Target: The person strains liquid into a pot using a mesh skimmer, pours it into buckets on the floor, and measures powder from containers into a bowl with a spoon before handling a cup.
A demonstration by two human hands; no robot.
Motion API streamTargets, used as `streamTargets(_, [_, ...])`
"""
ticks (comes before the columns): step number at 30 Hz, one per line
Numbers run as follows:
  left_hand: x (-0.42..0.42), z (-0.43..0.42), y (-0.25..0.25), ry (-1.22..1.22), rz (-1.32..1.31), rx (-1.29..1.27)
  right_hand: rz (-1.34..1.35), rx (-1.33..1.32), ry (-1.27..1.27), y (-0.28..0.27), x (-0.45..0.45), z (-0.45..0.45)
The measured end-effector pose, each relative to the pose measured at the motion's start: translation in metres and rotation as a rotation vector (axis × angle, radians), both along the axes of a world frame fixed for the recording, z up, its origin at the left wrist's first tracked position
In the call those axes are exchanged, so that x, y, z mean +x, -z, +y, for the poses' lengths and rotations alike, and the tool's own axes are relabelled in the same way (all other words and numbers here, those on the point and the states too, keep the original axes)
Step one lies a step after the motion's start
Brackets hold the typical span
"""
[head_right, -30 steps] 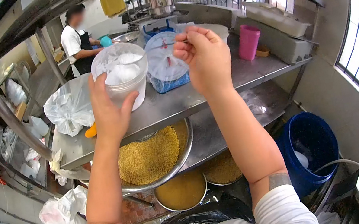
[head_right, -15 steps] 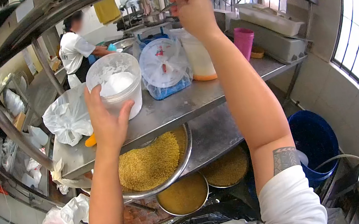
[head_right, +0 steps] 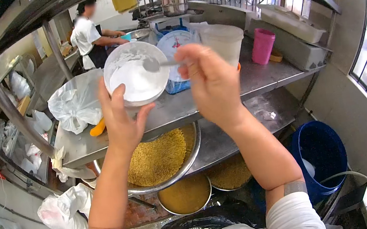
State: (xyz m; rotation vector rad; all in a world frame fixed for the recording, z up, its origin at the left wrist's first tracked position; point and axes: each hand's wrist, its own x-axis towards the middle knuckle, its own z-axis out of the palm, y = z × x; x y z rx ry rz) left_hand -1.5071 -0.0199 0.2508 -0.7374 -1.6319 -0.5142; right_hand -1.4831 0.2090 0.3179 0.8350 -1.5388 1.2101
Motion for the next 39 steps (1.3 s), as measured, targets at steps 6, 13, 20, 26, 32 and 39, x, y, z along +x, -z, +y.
streamTargets(6, [0.005,0.007,0.001,0.012,-0.011,-0.031,-0.423,-0.103,-0.245,0.024,0.001,-0.016])
streamTargets(13, [0.004,0.008,-0.003,0.005,-0.008,0.025,-0.499,-0.531,-0.523,0.018,-0.011,-0.007])
streamTargets(20, [0.001,0.005,-0.006,0.013,-0.033,0.002,-0.554,-0.507,-0.532,0.024,-0.013,-0.004])
streamTargets(26, [0.000,0.007,-0.005,-0.009,-0.033,-0.001,-0.496,-0.336,-0.383,0.020,-0.007,-0.008])
streamTargets(32, [-0.002,0.006,-0.008,-0.029,-0.020,0.008,-0.545,-0.457,-0.522,0.021,-0.011,-0.014])
streamTargets(39, [-0.006,0.003,-0.009,0.005,-0.055,0.027,-0.480,-0.622,-0.581,0.018,-0.020,-0.004])
